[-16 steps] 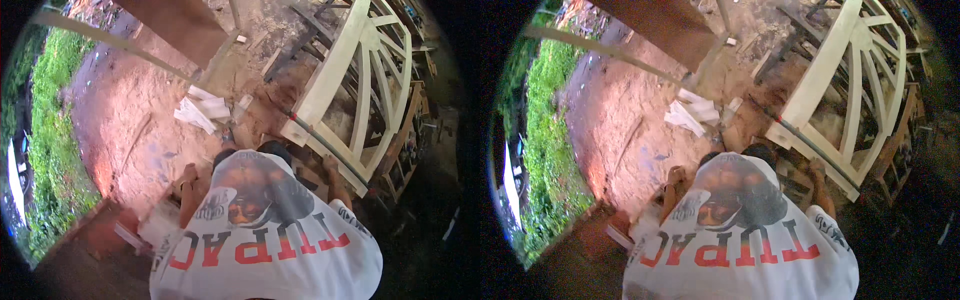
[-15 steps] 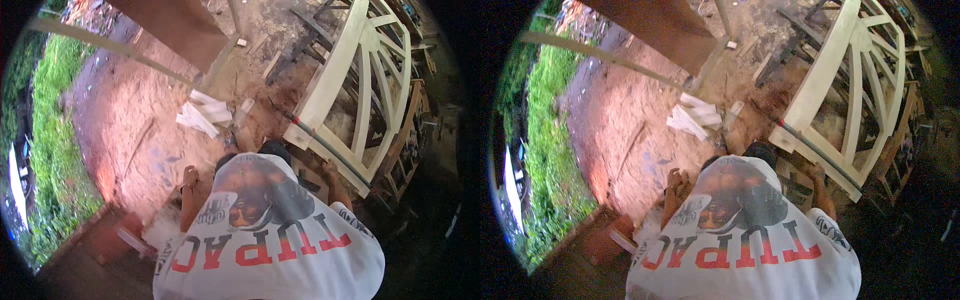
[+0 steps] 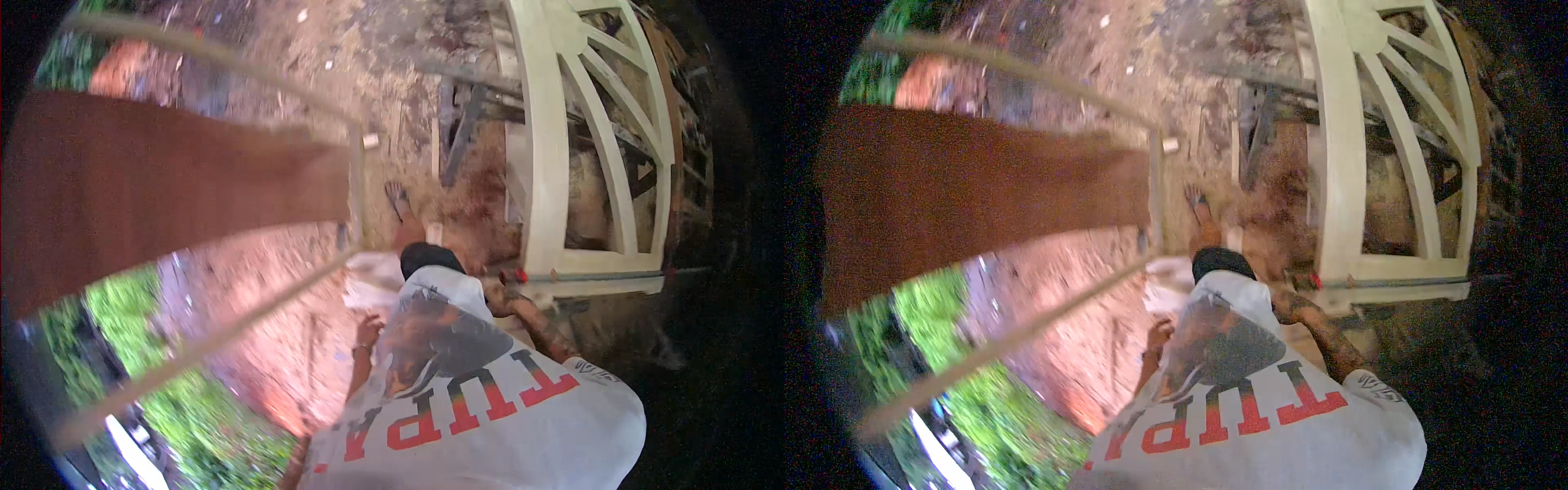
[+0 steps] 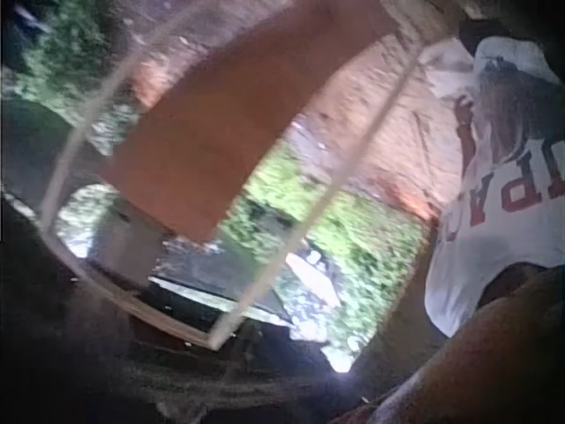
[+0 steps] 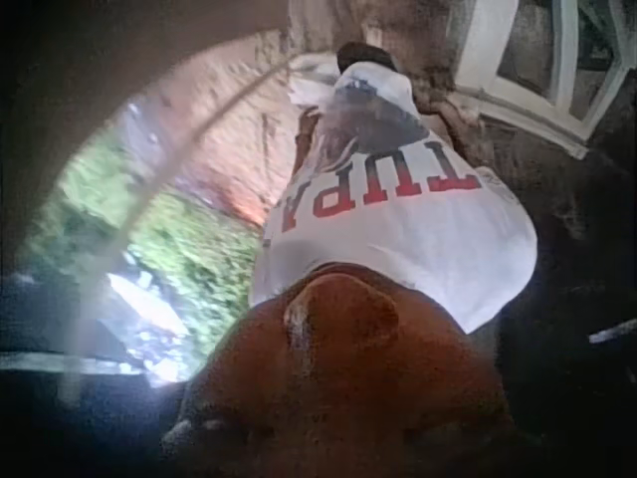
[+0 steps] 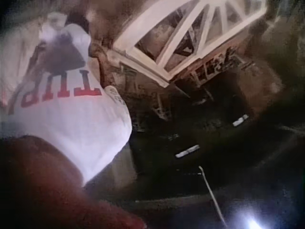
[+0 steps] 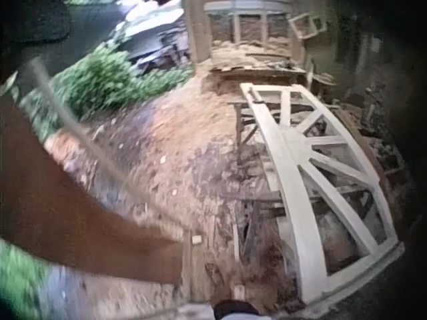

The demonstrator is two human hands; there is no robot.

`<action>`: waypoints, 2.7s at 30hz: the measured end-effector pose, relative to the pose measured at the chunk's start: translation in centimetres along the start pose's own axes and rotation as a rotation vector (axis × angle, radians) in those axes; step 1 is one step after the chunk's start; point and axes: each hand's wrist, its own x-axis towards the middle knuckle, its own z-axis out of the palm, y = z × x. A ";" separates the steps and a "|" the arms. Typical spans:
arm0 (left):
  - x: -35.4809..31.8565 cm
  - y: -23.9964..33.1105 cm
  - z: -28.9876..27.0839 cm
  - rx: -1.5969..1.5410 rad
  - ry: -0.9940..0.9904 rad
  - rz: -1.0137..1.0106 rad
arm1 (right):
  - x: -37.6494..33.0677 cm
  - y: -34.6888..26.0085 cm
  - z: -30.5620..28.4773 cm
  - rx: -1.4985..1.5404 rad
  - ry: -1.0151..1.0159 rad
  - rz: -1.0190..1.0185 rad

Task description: Assemble a wooden structure by hammering nails into pre-cut wooden pieces held together with a pipe clamp.

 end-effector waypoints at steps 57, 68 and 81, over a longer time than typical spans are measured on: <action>127.2 140.0 10.4 1.003 -1.034 0.960 | 98.5 -40.5 -93.9 2.400 1.628 -0.091; 121.4 140.0 22.3 1.327 -0.722 0.877 | 79.9 -53.6 -72.8 2.130 2.143 0.547; 123.4 136.4 24.7 1.533 -0.506 1.445 | 88.2 -59.7 -36.9 2.305 2.571 0.391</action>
